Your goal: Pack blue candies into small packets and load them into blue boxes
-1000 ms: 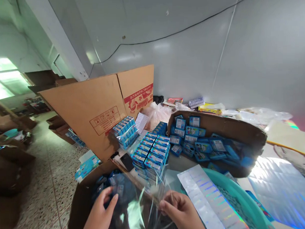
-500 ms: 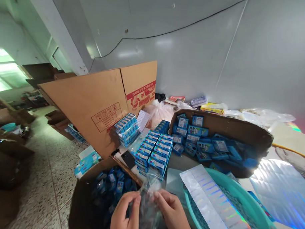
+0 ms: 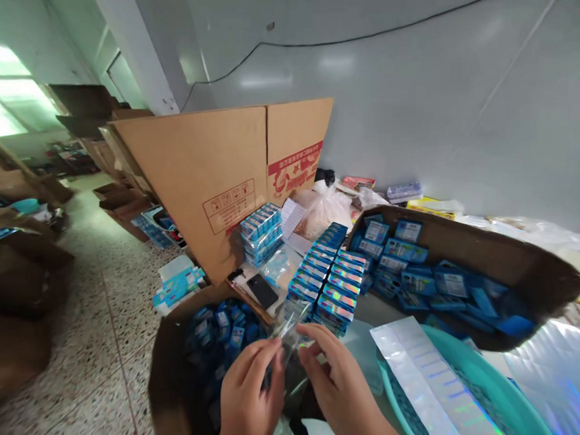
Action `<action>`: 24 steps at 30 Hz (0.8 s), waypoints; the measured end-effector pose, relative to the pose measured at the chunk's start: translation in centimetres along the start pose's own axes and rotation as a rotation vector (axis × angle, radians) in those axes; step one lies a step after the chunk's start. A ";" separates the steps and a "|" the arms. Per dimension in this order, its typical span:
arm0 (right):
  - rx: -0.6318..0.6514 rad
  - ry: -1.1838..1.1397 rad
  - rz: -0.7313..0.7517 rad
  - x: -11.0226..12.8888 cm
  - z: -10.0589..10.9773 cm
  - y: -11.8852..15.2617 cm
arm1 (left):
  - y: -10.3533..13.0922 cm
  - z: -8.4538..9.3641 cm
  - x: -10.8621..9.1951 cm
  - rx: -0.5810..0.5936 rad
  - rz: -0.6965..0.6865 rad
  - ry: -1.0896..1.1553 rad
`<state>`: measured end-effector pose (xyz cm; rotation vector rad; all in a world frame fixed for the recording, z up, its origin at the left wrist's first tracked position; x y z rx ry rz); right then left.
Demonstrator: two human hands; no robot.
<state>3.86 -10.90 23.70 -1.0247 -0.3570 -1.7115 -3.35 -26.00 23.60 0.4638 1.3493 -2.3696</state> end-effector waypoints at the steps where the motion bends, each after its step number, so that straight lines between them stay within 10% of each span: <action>1: 0.047 -0.041 -0.016 0.3 -0.7 -0.3 | 0.1 0.6 0.4 0.021 -0.018 -0.016; 14: 0.250 -0.128 -0.017 2.1 -7.5 0.1 | 5.0 3.5 7.4 0.242 -0.136 0.258; 19: 0.497 -0.575 -0.496 1.0 -9.1 -0.9 | 3.5 3.3 7.9 0.378 -0.183 0.260; 24: 0.202 -0.869 -0.679 -1.0 -8.0 -2.9 | 1.1 1.5 6.9 0.392 -0.189 0.332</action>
Point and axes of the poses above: each hand's wrist, its own y-axis away from the middle knuckle, its own z-axis out of the back of the hand, x = y × z, the point moved 2 cm from there along -y, towards the middle knuckle, and after that the axes turned 14 degrees about y, right-handed, at the moved point
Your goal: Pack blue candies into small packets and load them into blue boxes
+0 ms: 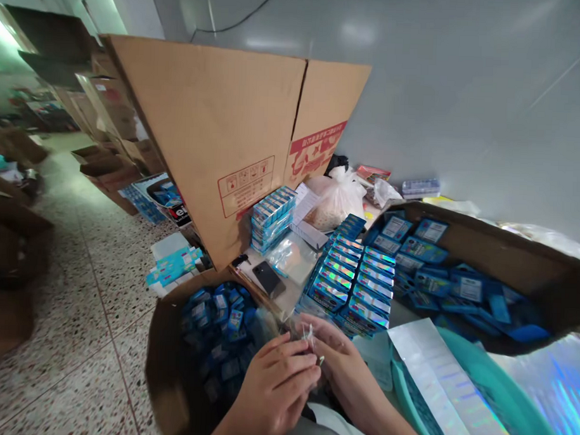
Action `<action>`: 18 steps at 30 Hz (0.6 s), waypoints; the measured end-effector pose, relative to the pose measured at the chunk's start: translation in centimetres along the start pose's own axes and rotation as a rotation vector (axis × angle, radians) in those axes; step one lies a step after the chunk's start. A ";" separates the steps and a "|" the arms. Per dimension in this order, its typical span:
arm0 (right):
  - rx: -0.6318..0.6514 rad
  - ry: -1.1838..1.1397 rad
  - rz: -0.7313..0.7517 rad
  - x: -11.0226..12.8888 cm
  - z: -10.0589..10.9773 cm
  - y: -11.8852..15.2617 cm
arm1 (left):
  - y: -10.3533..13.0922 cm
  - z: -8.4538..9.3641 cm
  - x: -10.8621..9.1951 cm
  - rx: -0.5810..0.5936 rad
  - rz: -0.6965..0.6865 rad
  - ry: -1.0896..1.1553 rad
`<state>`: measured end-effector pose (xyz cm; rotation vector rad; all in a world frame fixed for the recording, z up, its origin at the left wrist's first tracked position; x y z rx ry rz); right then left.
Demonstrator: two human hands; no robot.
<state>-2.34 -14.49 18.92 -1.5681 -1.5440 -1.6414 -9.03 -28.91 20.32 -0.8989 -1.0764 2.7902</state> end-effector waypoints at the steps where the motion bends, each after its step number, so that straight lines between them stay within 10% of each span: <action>1: -0.028 -0.009 0.017 0.4 0.5 -0.3 | -0.6 -0.4 0.0 0.016 -0.001 0.040; 9: 0.340 -0.007 -0.022 1.1 2.0 -2.3 | -3.4 -2.3 0.6 0.008 -0.046 0.055; 18: 0.315 0.213 0.247 2.5 1.8 -4.4 | -2.4 -3.1 -0.1 -0.017 -0.113 -0.004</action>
Point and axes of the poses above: each hand's wrist, its own y-axis away from the middle knuckle, its own z-axis out of the back of the hand, x = y × z, the point moved 2 cm from there along -y, towards the middle knuckle, and after that the axes turned 14 degrees about y, right-handed, at the moved point
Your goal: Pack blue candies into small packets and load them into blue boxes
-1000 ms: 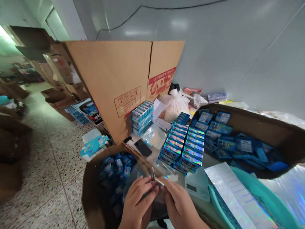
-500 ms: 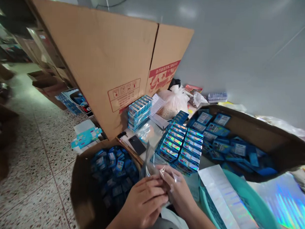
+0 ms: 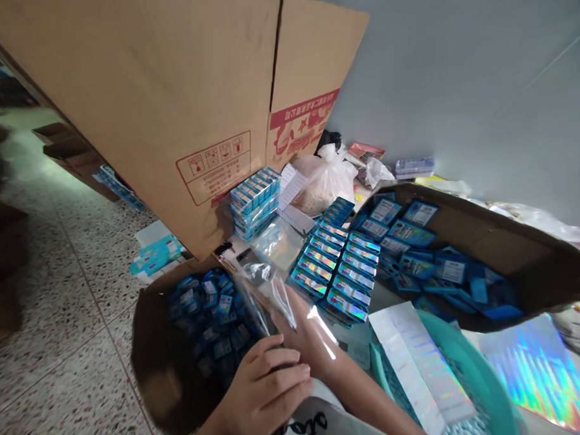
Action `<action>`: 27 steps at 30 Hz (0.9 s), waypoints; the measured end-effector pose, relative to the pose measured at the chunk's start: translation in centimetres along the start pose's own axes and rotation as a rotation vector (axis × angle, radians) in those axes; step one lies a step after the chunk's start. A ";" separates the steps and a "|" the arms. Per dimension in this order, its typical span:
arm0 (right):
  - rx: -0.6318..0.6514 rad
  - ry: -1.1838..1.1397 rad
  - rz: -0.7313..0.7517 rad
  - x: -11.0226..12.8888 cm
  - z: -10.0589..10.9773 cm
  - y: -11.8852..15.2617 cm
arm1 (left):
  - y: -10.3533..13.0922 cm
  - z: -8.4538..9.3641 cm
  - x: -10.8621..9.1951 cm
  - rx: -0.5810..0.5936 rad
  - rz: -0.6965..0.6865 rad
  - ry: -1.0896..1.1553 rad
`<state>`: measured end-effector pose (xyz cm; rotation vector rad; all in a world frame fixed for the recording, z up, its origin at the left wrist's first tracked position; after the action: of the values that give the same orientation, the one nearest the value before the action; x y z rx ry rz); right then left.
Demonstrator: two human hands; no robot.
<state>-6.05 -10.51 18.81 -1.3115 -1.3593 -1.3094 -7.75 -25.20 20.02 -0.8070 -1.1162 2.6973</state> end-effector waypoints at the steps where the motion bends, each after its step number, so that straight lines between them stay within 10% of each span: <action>1: 0.009 0.017 0.016 0.2 0.1 -0.2 | 0.1 0.0 -0.2 0.011 -0.008 -0.006; 7: 0.038 0.252 0.173 1.5 1.1 -1.9 | -0.4 -0.3 -0.6 0.100 -0.015 -0.089; 14: 0.085 0.980 0.574 0.8 0.9 -1.6 | -3.7 4.0 -3.1 0.036 -0.022 -0.234; 22: 0.124 1.324 0.723 -3.7 -1.0 -0.6 | -5.7 2.9 4.6 0.479 0.375 -0.061; 27: 0.089 1.440 0.756 -3.7 -0.7 -0.3 | -4.6 2.6 5.8 0.388 0.417 0.147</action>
<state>-5.99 -11.69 15.22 -0.4014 0.1018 -1.1314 -14.49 -21.82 22.16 -1.2467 -0.4012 2.9678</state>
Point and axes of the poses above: each hand's wrist, its own y-axis away from the middle knuckle, its own z-axis out of the back of the hand, x = y × z, the point moved 2 cm from there along -y, towards the middle knuckle, and after that the axes turned 14 degrees about y, right-handed, at the moved point
